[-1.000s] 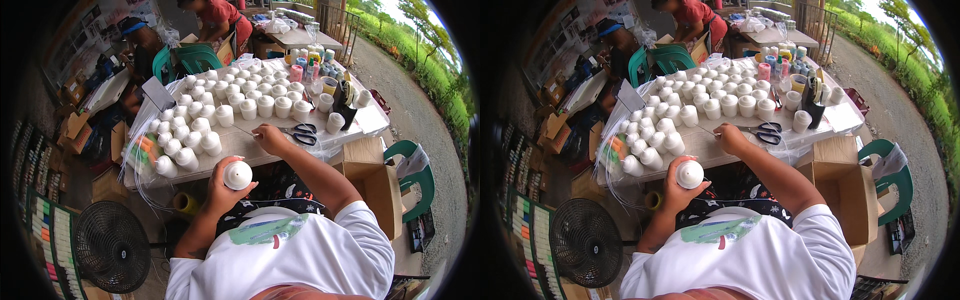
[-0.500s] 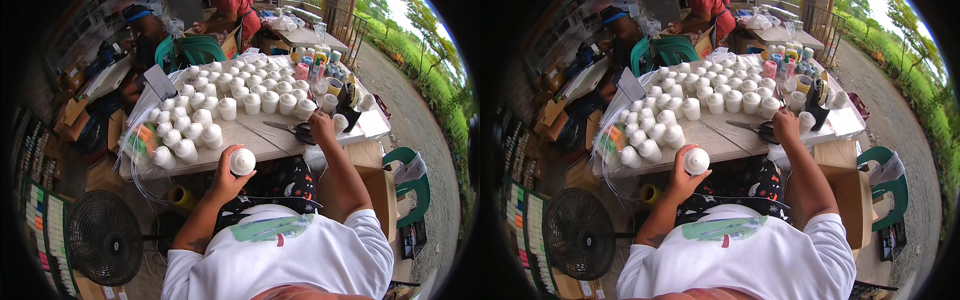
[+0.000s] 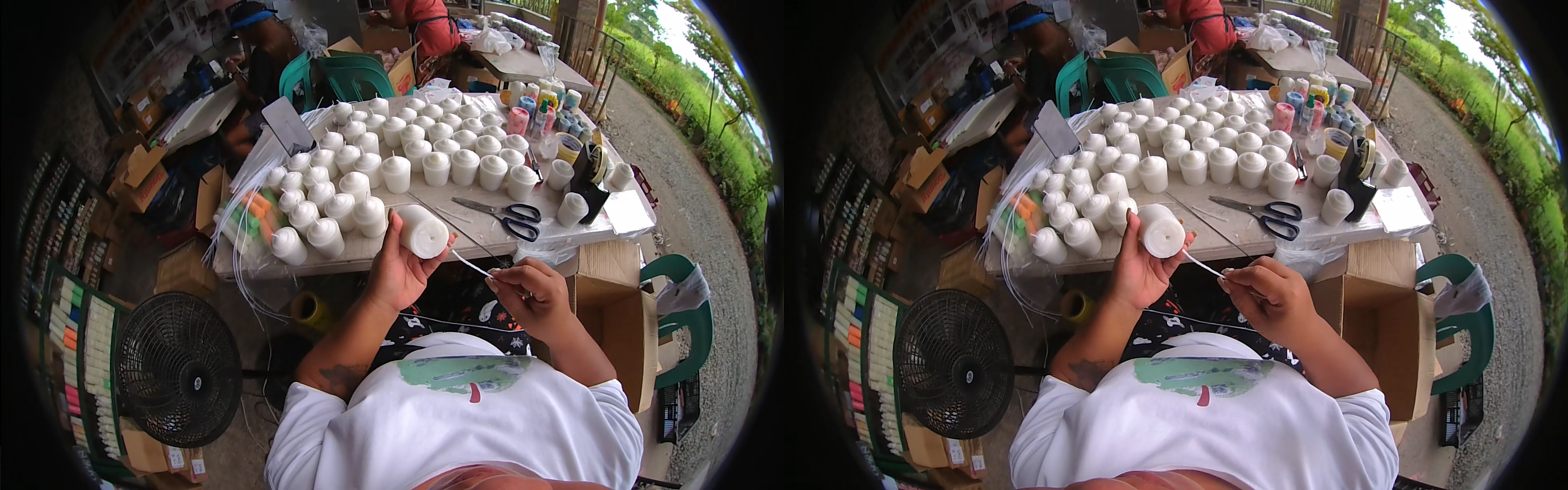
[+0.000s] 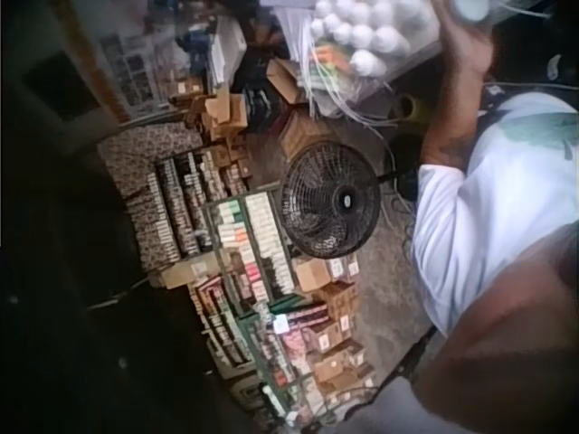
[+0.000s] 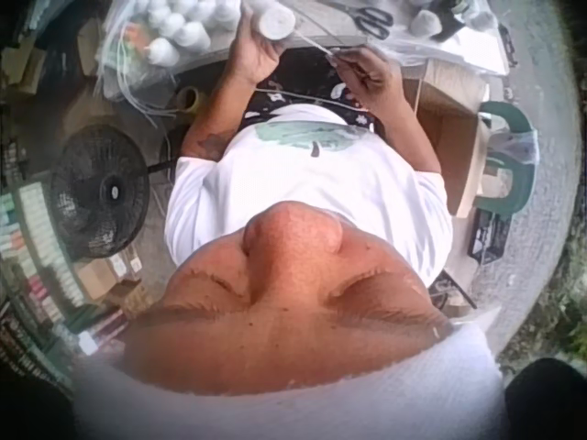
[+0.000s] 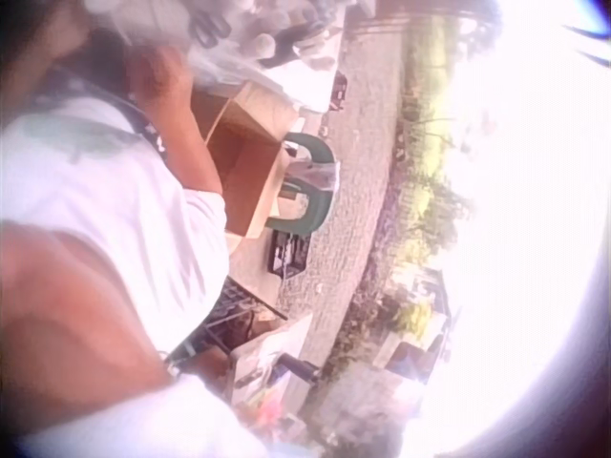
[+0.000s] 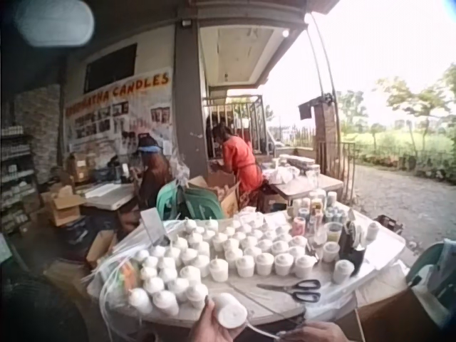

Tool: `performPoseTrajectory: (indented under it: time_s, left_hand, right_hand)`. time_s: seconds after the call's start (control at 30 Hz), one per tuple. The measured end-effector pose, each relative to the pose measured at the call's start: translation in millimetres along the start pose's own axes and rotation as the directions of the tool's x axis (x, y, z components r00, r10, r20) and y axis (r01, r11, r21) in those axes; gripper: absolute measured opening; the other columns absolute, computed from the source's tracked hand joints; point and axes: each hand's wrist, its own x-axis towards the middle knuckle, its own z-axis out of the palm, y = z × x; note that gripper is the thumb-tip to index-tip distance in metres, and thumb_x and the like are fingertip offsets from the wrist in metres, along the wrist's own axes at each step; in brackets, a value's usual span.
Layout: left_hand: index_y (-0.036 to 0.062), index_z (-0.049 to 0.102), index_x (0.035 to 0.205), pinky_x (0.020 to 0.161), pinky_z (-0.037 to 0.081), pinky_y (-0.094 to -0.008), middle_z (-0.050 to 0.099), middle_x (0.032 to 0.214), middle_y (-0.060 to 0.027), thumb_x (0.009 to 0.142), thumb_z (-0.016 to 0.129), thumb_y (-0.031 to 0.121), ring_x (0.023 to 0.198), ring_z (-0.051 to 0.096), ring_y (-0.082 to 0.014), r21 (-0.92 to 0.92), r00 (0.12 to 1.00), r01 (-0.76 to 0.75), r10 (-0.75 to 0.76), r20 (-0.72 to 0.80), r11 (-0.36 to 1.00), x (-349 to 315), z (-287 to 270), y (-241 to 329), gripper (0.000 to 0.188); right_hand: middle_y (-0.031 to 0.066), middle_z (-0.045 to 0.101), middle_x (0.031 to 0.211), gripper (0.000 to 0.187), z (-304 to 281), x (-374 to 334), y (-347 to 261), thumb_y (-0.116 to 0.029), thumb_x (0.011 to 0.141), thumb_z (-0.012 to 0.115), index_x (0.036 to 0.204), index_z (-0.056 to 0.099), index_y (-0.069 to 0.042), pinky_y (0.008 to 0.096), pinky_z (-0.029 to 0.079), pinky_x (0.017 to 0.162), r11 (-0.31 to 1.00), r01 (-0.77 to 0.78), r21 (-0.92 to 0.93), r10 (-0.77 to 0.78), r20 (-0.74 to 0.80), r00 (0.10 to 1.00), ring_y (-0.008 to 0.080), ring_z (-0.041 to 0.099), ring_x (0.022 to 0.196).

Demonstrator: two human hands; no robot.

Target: The person inserts wicks into white cylindrical candles, trims the wicks with scissors, and uses a lighter to singe the wick tips. The person handles candles one at a time and places finished units on the table.

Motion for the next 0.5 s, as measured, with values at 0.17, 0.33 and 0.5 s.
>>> performPoseTrajectory:
  time_s: [0.17,0.33,0.5]
  left_hand:
    - [0.0027,0.050,0.124,0.082,0.060,-0.0363,0.062,0.115,-0.0140,0.096,0.039,0.057,0.107,0.063,-0.0309,-0.039,1.000,-0.018,0.019,0.023,0.999,-5.8,5.3,-1.8,0.062]
    - [0.0065,0.047,0.127,0.091,0.054,-0.0353,0.060,0.118,-0.0105,0.094,0.049,0.050,0.109,0.061,-0.0261,0.084,0.997,-0.065,0.062,0.035,0.994,-9.6,1.9,0.5,0.055]
    - [0.0067,0.046,0.130,0.096,0.047,-0.0367,0.056,0.122,-0.0085,0.082,0.074,0.010,0.111,0.057,-0.0252,0.718,0.873,-0.431,0.455,0.177,0.547,-6.4,-3.7,-2.0,0.056]
  right_hand:
    - [0.0061,0.057,0.071,0.012,11.9,5.4,5.2,0.001,0.079,0.072,0.090,0.066,-0.001,0.0260,0.045,0.050,0.997,-0.034,0.068,0.036,-0.030,0.999,0.0147,0.057,0.056]
    - [0.0069,0.058,0.072,0.011,12.1,7.3,3.7,0.002,0.080,0.071,0.090,0.067,-0.001,0.0265,0.046,0.051,0.996,-0.034,0.077,0.036,-0.023,0.999,0.0159,0.059,0.059]
    - [0.0067,0.060,0.074,0.016,4.1,6.4,4.5,0.005,0.079,0.069,0.093,0.068,-0.002,0.0245,0.046,0.055,0.997,-0.064,0.034,0.066,-0.050,0.997,0.0133,0.058,0.061]
